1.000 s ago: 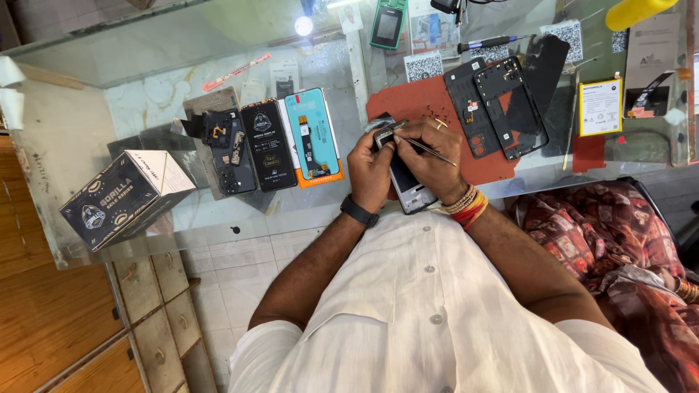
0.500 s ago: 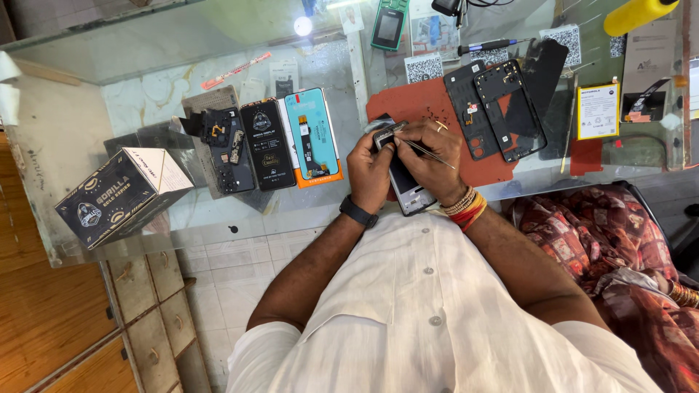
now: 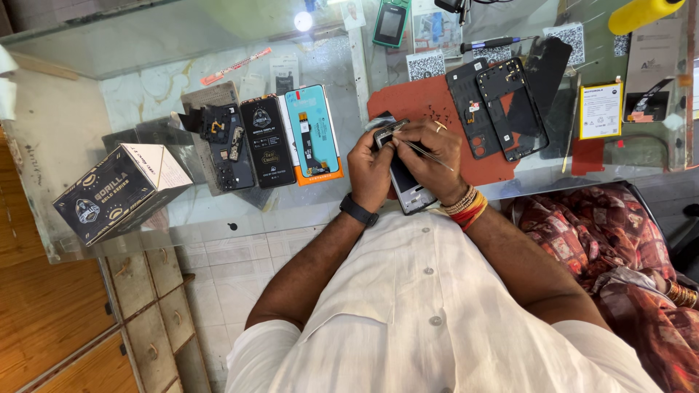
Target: The person uses a metal spudger to pry and separate the screen assembly from the phone frame. They work along the edges of the device, lifting the screen slightly while holding the phone with the other hand. The person repeatedly repositions the phone and continues prying different sections of the bezel.
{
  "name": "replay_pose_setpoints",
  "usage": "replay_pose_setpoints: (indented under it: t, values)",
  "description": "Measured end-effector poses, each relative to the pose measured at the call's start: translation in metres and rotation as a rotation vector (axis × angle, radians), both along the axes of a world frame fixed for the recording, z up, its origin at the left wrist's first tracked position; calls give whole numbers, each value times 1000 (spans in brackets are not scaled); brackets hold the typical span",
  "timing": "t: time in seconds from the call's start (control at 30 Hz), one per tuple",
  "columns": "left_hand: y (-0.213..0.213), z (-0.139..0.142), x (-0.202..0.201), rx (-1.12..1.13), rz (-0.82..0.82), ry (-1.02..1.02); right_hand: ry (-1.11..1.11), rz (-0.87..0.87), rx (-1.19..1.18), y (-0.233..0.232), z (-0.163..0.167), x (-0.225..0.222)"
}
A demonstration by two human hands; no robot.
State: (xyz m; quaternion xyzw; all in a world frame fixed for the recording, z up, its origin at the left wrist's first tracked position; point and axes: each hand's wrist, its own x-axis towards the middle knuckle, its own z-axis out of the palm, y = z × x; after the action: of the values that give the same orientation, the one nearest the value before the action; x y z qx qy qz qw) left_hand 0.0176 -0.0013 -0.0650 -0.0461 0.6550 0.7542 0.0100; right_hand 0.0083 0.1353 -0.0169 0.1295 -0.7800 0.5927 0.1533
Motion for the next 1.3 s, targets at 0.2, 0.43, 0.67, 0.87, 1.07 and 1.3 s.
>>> replay_pose_setpoints:
  t: [0.2,0.43,0.67,0.87,1.07,1.3]
  values:
    - [0,1,0,5,-2,11,43,-8,35,0,2,0]
    - [-1,-1,0,19,-14,3,78,7,35,-1,3,0]
    - [-1,-4,0,10,-12,3,85,48,58,0,4,-2]
    - [-1,-4,-1,-6,-3,-5,60,41,49,-1,4,-2]
    - [-1,0,0,14,-9,3,44,-3,42,-2,3,1]
    - [0,-3,-1,21,-8,-1,62,17,11,-1,1,-1]
